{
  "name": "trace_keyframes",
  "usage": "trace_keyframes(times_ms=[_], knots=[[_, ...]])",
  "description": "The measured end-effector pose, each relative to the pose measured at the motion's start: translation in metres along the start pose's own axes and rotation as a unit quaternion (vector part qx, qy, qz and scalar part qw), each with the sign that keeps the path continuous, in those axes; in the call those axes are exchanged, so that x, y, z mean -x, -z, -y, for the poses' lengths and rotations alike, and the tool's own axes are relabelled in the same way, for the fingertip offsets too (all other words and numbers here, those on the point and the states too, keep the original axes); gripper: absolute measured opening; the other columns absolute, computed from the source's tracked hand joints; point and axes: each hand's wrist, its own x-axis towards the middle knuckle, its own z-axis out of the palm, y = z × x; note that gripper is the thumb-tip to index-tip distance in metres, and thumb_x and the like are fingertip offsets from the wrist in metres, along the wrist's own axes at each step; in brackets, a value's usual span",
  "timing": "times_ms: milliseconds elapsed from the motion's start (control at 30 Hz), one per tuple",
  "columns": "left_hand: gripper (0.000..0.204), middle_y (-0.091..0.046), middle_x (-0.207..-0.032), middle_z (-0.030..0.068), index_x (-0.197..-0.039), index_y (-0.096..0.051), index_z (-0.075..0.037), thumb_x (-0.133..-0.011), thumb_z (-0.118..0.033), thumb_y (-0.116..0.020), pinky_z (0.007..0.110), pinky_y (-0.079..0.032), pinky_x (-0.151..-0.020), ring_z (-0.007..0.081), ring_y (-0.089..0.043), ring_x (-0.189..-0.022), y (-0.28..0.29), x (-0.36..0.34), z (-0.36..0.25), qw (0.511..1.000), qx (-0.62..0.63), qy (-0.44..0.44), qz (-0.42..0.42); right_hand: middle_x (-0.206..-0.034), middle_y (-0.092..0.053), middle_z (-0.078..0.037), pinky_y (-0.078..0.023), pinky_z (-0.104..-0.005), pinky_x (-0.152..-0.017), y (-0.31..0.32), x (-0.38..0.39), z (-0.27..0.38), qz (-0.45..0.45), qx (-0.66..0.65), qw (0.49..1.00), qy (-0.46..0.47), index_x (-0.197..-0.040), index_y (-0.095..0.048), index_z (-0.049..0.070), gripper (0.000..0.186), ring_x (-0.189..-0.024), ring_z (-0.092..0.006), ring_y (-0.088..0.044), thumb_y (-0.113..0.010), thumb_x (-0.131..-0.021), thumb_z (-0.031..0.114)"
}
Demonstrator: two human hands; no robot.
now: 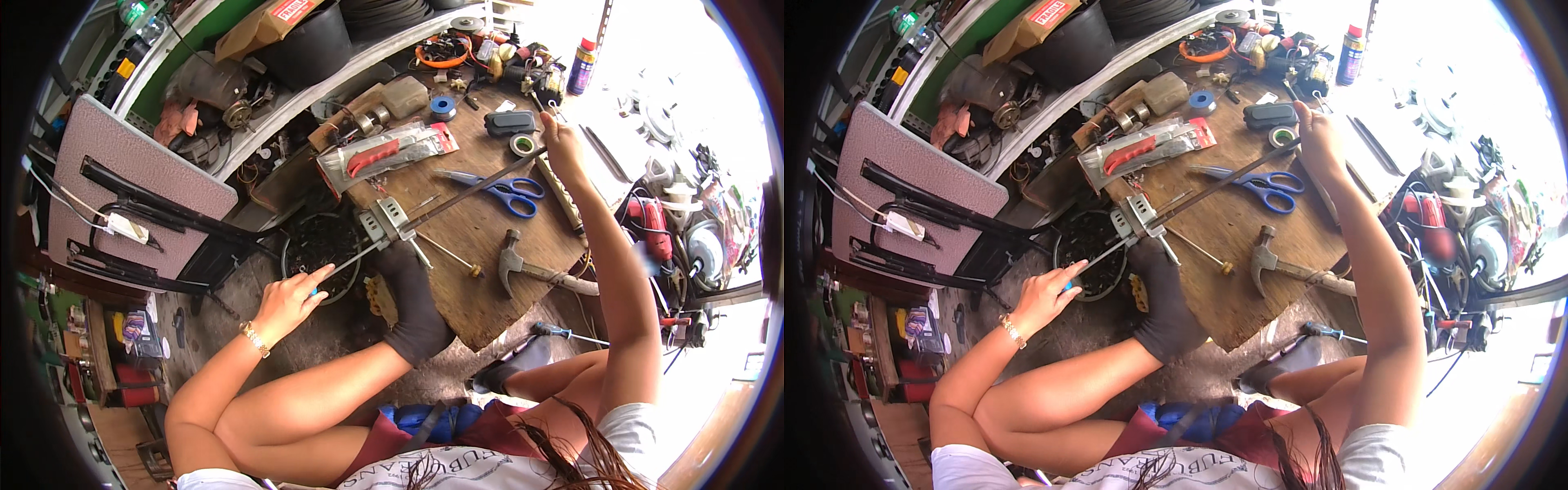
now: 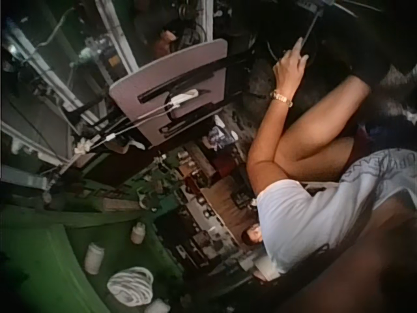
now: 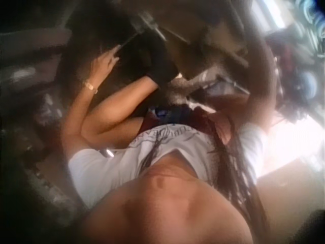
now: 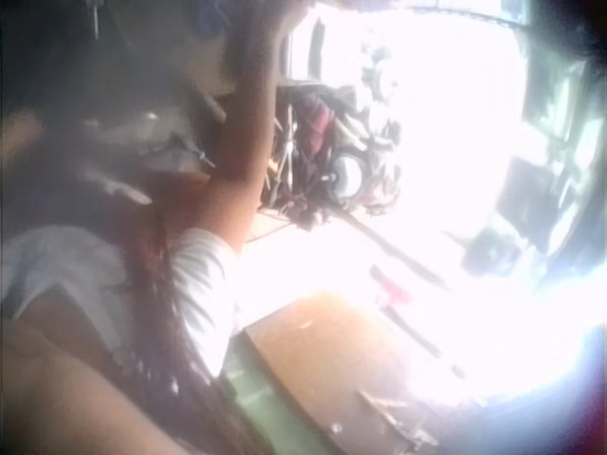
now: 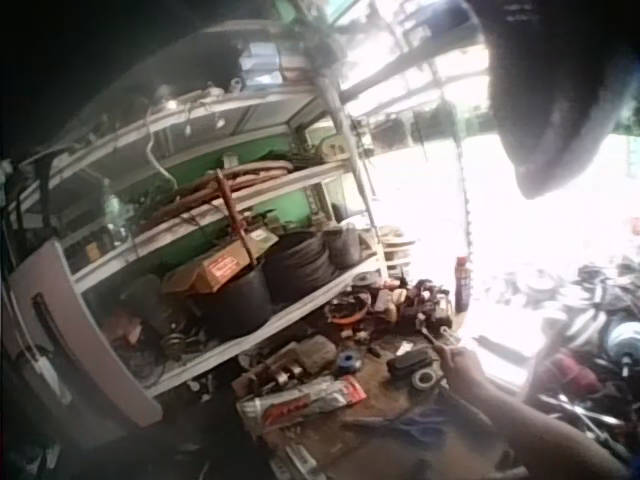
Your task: The person uses a screwdriver, hammer, and pliers to disassemble and manipulate an electrical motor component on a workbench.
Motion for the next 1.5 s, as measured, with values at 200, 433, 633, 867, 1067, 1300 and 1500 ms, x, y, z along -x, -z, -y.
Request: trace_keyframes(times_ms=[200, 433, 633, 867, 1067, 1300, 1500], knots=[[0.047, -0.067, -0.118, 0.0111, -0.141, -0.049, -0.021, -0.095, -0.027, -0.059, 0.039, -0.055, -0.074, 0.0298, -0.068, -0.094, -0.002, -0.001, 0.000, 1.000, 0.008, -0.007, -0.009, -0.070, -0.062, -0.016, -0.046, -0.0417, -0.073, -0.015, -0.006, -0.016, 0.008, -0.005, 1.000, -0.005, -0.088, -0.064, -0.002, 0.059, -0.070, -0.0268, -0.061, -0.039, -0.102, 0.050], [0.043, -0.069, -0.111, 0.0108, -0.137, -0.053, -0.017, -0.095, -0.025, -0.059, 0.038, -0.054, -0.070, 0.0276, -0.068, -0.085, -0.010, -0.008, -0.001, 1.000, 0.005, -0.004, -0.003, -0.063, -0.054, -0.007, -0.046, -0.0382, -0.060, -0.016, -0.011, -0.021, 0.190, 0.002, 0.979, -0.077, -0.081, -0.057, 0.000, 0.050, -0.058, -0.0193, -0.054, -0.043, -0.102, 0.043], [0.034, -0.068, -0.086, 0.0096, -0.119, -0.059, -0.015, -0.087, -0.021, -0.068, 0.040, -0.055, -0.060, 0.0296, -0.067, -0.069, -0.026, -0.009, 0.014, 0.998, -0.015, -0.014, -0.056, -0.063, -0.046, -0.005, -0.035, -0.0328, -0.029, -0.014, -0.034, -0.018, 0.311, 0.122, 0.935, -0.116, -0.095, -0.051, 0.004, 0.031, -0.040, -0.0158, -0.046, -0.047, -0.100, 0.034], [0.025, -0.071, -0.084, 0.0111, -0.109, -0.061, -0.011, -0.087, -0.019, -0.069, 0.041, -0.055, -0.062, 0.0317, -0.068, -0.070, -0.032, -0.005, 0.012, 0.999, 0.022, 0.039, -0.011, -0.080, -0.063, -0.010, -0.048, -0.0369, -0.073, -0.025, -0.040, -0.012, 0.125, 0.026, 0.991, 0.029, -0.108, -0.064, 0.000, 0.051, -0.080, -0.0192, -0.062, -0.047, -0.099, 0.048], [0.025, -0.071, -0.089, 0.0111, -0.109, -0.062, -0.010, -0.087, -0.018, -0.069, 0.040, -0.055, -0.065, 0.0319, -0.069, -0.074, -0.036, -0.004, 0.017, 0.996, 0.082, 0.037, 0.003, -0.065, -0.041, 0.004, -0.027, -0.0254, -0.056, -0.036, -0.022, 0.019, 0.005, -0.352, 0.936, 0.020, -0.070, -0.048, 0.014, 0.052, -0.059, -0.0083, -0.034, -0.041, -0.098, 0.058], [0.025, -0.071, -0.091, 0.0102, -0.109, -0.062, -0.010, -0.087, -0.019, -0.069, 0.040, -0.054, -0.065, 0.0318, -0.068, -0.075, -0.027, -0.006, 0.023, 0.999, 0.048, 0.020, -0.007, -0.083, -0.067, -0.021, -0.054, -0.0430, -0.081, 0.027, -0.056, 0.014, 0.515, -0.329, 0.784, -0.106, -0.089, -0.063, -0.002, 0.068, -0.079, -0.0334, -0.070, -0.028, -0.096, 0.055], [0.026, -0.071, -0.089, 0.0102, -0.108, -0.063, -0.011, -0.085, -0.021, -0.071, 0.040, -0.055, -0.064, 0.0317, -0.068, -0.074, -0.023, -0.012, 0.018, 1.000, 0.019, 0.009, -0.009, -0.094, -0.070, -0.026, -0.056, -0.0290, -0.060, 0.044, -0.083, 0.060, 0.730, -0.064, 0.677, -0.058, -0.125, -0.057, -0.006, 0.052, -0.085, -0.0272, -0.071, -0.052, -0.088, 0.030]])
